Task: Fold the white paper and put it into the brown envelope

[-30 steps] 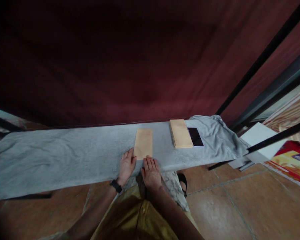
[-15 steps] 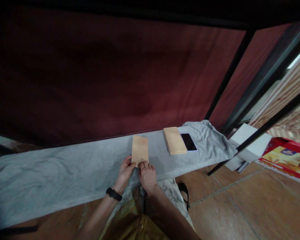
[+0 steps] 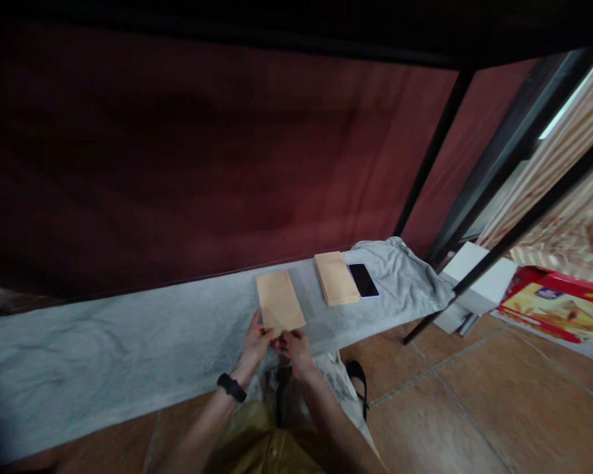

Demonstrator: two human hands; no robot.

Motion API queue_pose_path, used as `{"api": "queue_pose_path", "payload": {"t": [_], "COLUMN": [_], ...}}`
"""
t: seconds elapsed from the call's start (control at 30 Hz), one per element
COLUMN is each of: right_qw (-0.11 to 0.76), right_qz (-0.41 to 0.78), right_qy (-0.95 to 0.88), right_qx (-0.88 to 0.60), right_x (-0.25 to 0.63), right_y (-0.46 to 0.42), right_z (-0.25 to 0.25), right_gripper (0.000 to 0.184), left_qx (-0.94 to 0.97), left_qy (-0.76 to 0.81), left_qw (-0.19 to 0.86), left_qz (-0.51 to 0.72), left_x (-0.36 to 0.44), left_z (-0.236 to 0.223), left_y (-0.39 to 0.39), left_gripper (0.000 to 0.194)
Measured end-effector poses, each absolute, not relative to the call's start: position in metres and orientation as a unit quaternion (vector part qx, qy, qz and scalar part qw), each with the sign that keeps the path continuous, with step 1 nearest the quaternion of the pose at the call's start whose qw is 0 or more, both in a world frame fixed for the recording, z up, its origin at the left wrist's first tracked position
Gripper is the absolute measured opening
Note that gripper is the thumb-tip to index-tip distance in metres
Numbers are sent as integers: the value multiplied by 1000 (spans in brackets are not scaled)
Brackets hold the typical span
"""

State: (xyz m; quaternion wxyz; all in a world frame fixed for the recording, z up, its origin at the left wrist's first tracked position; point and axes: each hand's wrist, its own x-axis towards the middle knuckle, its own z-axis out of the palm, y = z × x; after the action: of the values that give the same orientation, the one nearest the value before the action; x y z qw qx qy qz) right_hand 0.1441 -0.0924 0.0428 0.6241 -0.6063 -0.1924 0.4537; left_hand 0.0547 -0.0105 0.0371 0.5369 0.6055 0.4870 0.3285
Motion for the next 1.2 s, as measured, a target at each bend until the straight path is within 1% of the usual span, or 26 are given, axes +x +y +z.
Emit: {"api": "queue_pose_path", "payload": {"t": [0.07, 0.13, 0.17, 0.23, 0.27, 0.37, 0.4, 0.47, 0.57, 0.63, 0.77, 0.93, 1.07, 1.2], "right_qw": [594, 573, 566, 531, 490, 308, 265, 219, 209, 215, 232, 228, 217, 208], "right_qz": [471, 464, 445, 356, 290, 90, 54, 15, 7, 9, 1, 15, 32, 42], "right_qy": [-212, -230, -248, -346, -419, -612, -637, -655, -655, -657, -653, -650, -652, -652], "right_qx": [-617, -636, -648, -687, -707, -723, -722, -723, -726, -723, -721, -724, -726, -728], "right_x": [148, 154, 157, 162, 163, 164, 163, 161, 160, 160, 158, 157, 159, 159], "right_y": [-97, -102, -104, -110, -112, -119, -121, -122, -122, -122, -122, -119, -118, -116], "right_z": [40, 39, 38, 37, 35, 25, 20, 10, 1, -1, -2, -1, 3, 7], "right_gripper": [45, 41, 37, 30, 31, 44, 47, 52, 55, 56, 67, 71, 73, 72], "left_qx": [632, 645, 654, 687, 709, 783, 801, 839, 890, 907, 917, 921, 923, 932], "left_qy": [507, 512, 512, 511, 512, 517, 514, 479, 394, 368, 371, 372, 371, 348], "left_qw": [497, 475, 462, 421, 393, 263, 222, 167, 150, 142, 108, 80, 67, 64], "left_qz": [311, 310, 310, 300, 286, 225, 212, 199, 176, 147, 100, 87, 81, 73], "left_x": [51, 47, 45, 40, 38, 32, 32, 39, 62, 82, 114, 132, 138, 127], "left_z": [35, 35, 36, 35, 35, 32, 31, 29, 26, 24, 19, 14, 16, 17], "left_y": [-4, 0, 0, -4, -8, -18, -19, -15, 8, 29, 74, 114, 127, 113], "left_gripper": [70, 64, 60, 52, 49, 46, 46, 47, 49, 50, 53, 55, 57, 55]}}
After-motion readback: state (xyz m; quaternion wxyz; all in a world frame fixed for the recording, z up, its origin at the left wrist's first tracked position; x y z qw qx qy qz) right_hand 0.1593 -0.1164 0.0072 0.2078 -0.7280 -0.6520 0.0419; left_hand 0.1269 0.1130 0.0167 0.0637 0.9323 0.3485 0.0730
